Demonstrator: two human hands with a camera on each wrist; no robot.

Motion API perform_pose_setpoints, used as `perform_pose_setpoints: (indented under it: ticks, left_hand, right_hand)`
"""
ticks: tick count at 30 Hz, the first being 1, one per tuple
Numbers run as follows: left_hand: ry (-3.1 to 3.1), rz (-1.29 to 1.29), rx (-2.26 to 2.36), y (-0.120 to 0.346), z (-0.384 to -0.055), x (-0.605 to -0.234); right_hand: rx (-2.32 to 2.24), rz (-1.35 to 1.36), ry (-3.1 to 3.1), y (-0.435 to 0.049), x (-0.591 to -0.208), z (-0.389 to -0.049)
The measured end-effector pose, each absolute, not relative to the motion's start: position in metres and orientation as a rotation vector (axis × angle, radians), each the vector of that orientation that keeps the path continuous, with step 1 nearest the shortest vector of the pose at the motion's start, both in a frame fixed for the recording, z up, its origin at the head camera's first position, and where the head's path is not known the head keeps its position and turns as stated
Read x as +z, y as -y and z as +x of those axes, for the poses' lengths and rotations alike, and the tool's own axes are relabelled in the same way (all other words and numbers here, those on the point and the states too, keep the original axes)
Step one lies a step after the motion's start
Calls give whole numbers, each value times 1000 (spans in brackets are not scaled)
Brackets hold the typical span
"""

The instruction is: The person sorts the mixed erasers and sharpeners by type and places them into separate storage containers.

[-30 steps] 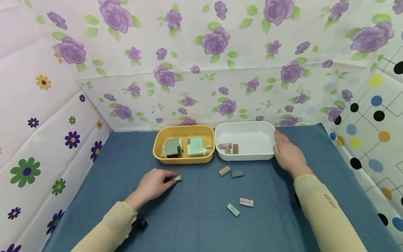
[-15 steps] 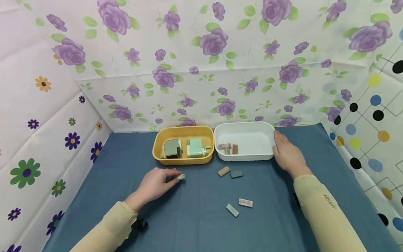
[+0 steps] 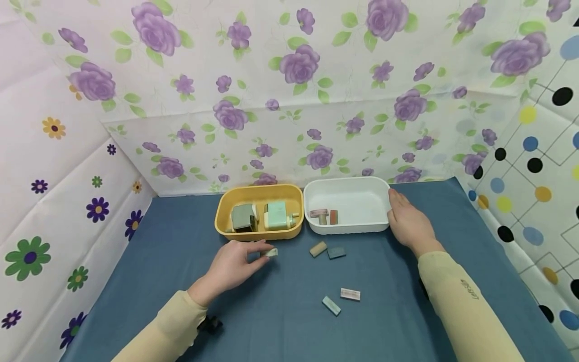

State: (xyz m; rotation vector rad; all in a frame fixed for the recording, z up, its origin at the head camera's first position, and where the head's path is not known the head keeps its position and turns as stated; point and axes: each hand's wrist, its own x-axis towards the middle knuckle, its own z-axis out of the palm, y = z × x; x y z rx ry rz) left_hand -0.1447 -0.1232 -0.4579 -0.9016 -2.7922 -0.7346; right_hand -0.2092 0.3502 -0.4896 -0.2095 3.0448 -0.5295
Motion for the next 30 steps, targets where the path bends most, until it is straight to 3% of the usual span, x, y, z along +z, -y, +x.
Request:
perform_pose_setpoints:
  ticks: [18,30]
  left_hand:
    - [2649,-1033,-843,64,-153,-431]
    - [2670,-980,-896,61,-154,-435]
  right_hand:
    - [-501,-217,-3058,-350,-489,-208]
    - [-503,-211,-3057,-350,-489,-209]
